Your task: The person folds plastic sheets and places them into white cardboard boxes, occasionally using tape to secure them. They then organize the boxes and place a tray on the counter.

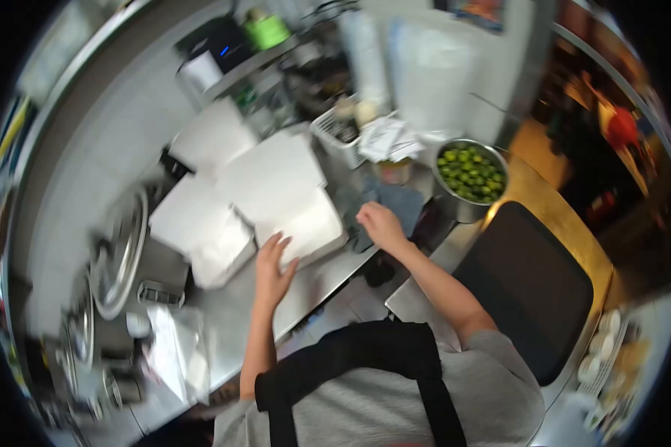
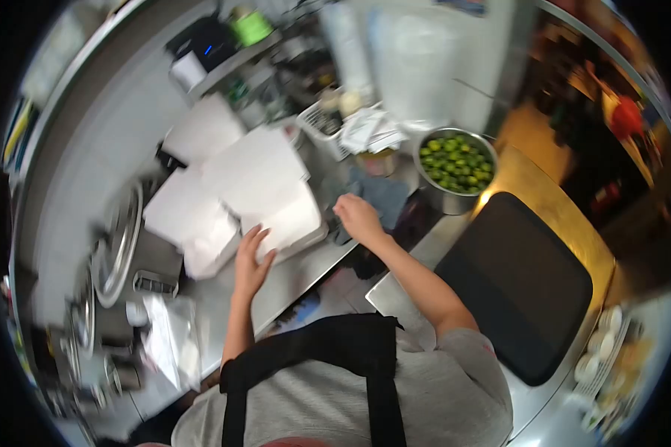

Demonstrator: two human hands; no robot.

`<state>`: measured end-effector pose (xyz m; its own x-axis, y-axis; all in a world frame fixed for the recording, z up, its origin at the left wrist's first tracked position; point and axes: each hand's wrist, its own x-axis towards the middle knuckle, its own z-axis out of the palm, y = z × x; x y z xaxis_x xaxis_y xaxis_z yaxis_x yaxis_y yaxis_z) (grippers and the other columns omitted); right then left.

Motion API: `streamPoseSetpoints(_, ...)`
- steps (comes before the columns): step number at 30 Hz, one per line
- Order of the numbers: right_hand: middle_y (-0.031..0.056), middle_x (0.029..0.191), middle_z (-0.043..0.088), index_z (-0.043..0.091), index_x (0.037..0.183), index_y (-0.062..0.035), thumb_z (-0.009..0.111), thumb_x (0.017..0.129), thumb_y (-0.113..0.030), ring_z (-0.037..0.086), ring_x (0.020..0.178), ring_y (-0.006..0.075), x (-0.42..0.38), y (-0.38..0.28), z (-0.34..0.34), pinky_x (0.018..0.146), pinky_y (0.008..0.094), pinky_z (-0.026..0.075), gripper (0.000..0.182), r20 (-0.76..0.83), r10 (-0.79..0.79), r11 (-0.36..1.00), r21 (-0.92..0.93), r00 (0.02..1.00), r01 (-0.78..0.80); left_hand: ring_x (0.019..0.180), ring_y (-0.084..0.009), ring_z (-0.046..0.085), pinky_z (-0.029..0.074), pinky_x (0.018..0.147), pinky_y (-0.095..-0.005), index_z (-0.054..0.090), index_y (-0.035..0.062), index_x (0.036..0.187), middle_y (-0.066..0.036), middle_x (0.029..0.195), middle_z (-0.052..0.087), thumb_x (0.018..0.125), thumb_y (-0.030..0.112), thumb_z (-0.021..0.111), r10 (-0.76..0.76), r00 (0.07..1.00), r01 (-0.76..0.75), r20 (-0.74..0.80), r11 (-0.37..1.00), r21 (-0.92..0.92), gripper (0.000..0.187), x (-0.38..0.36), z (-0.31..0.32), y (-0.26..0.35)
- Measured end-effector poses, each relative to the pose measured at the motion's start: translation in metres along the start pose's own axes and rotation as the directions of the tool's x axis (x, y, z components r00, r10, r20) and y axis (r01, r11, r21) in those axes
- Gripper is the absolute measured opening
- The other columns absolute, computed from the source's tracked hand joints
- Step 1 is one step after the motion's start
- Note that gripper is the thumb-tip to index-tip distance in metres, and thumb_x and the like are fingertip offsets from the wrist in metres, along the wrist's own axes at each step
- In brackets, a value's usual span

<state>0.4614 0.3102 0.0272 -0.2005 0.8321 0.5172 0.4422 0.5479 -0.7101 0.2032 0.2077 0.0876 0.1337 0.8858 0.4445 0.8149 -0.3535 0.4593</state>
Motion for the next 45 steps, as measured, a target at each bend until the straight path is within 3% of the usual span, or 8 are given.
streamPoseSetpoints(14, -0.0024, 0.071, 0.052, 0.055, 0.114, -0.0077, 0.057, 0.088, -0.016, 0.042, 0.052, 0.0041, 0.022, 0.012, 0.045, 0.044, 0.0198, 0.036, 0.027, 0.120, 0.286, 0.938, 0.170, 0.951, -0.303, 0.124, -0.0354, 0.036, 0.034, 0.100, -0.0409, 0.053, 0.0071, 0.118, -0.016, 0.136, 0.038, 0.075, 0.006, 0.064, -0.423, 0.876, 0.424, -0.230, 0.904, -0.048, 0.044, -0.164, -0.023, -0.002)
streamPoseSetpoints(23, -0.0025, 0.061, 0.051, 0.059, 0.083, -0.0080, 0.053, 0.091, -0.019, 0.040, 0.047, 0.0058, 0.083, -0.004, -0.008, 0.040, 0.0211, 0.030, 0.015, -0.211, 0.471, 0.756, 0.596, 0.856, -0.269, 0.114, -0.0333, 0.048, 0.039, 0.095, -0.0394, 0.056, 0.0053, 0.115, -0.016, 0.125, 0.051, 0.080, 0.002, 0.058, -0.555, 0.557, 0.717, -0.617, 0.696, 0.022, 0.035, -0.255, -0.137, -0.080)
streamPoseSetpoints(26, 0.0067, 0.064, 0.052, 0.052, 0.094, -0.0009, 0.046, 0.091, -0.014, 0.050, 0.055, 0.0166, 0.167, -0.019, 0.017, 0.052, 0.0322, 0.041, 0.015, -0.095, -0.414, 0.897, -0.212, 0.905, 0.388, 0.101, -0.0273, 0.057, 0.045, 0.082, -0.0336, 0.057, 0.0010, 0.112, -0.015, 0.113, 0.057, 0.080, -0.002, 0.054, -0.548, 0.643, 0.623, -0.534, 0.781, -0.052, 0.032, -0.259, -0.139, -0.104)
streamPoseSetpoints(28, 0.0119, 0.071, 0.058, 0.050, 0.091, -0.0025, 0.045, 0.089, -0.013, 0.057, 0.061, 0.0272, 0.217, -0.095, 0.004, 0.057, 0.0358, 0.043, 0.012, 0.184, -0.091, 0.994, -0.039, 0.979, 0.100, 0.094, -0.0228, 0.058, 0.048, 0.073, -0.0300, 0.058, 0.0002, 0.109, -0.014, 0.107, 0.060, 0.079, -0.003, 0.055, -0.602, 0.670, 0.554, -0.434, 0.795, -0.249, 0.030, -0.226, -0.126, -0.102)
streamPoseSetpoints(31, 0.0151, 0.077, 0.064, 0.057, 0.088, -0.0024, 0.053, 0.085, -0.019, 0.063, 0.073, 0.0317, 0.325, -0.081, -0.020, 0.065, 0.0358, 0.048, 0.017, -0.143, -0.379, 0.907, -0.253, 0.914, 0.337, 0.092, -0.0210, 0.058, 0.049, 0.072, -0.0295, 0.060, 0.0000, 0.106, -0.014, 0.105, 0.061, 0.079, -0.003, 0.055, -0.500, 0.788, 0.415, -0.360, 0.863, -0.289, 0.028, -0.160, -0.124, -0.101)
streamPoseSetpoints(36, 0.0099, 0.085, 0.064, 0.061, 0.102, 0.0025, 0.059, 0.086, -0.027, 0.060, 0.075, 0.0163, 0.483, -0.053, -0.047, 0.064, 0.0274, 0.047, 0.034, -0.295, -0.062, 0.998, -0.027, 0.953, 0.056, 0.093, -0.0262, 0.059, 0.047, 0.080, -0.0330, 0.060, 0.0010, 0.106, -0.014, 0.107, 0.061, 0.076, -0.001, 0.061, 0.014, 0.932, -0.063, -0.362, 0.990, -0.123, 0.030, 0.009, -0.131, -0.053)
streamPoseSetpoints(40, 0.0219, 0.121, 0.054, 0.054, 0.119, 0.0049, 0.054, 0.086, -0.042, 0.049, 0.116, 0.0314, 0.533, -0.061, -0.026, 0.095, 0.0409, 0.037, 0.057, -0.161, 0.101, 0.995, 0.005, 0.982, -0.101, 0.101, -0.0310, 0.054, 0.045, 0.083, -0.0367, 0.056, 0.0027, 0.110, -0.013, 0.116, 0.055, 0.074, 0.005, 0.064, 0.447, 0.870, -0.438, -0.208, 0.895, 0.090, 0.037, 0.146, -0.134, -0.001)
streamPoseSetpoints(45, 0.0203, 0.110, 0.059, 0.058, 0.107, 0.0075, 0.061, 0.081, -0.034, 0.056, 0.100, 0.0325, 0.518, -0.099, -0.015, 0.084, 0.0434, 0.043, 0.049, -0.063, 0.348, 0.877, 0.374, 0.936, -0.301, 0.116, -0.0304, 0.045, 0.040, 0.094, -0.0401, 0.052, 0.0031, 0.115, -0.013, 0.124, 0.049, 0.075, 0.012, 0.064, 0.621, 0.784, -0.584, -0.019, 0.747, 0.318, 0.043, 0.312, -0.113, 0.003)
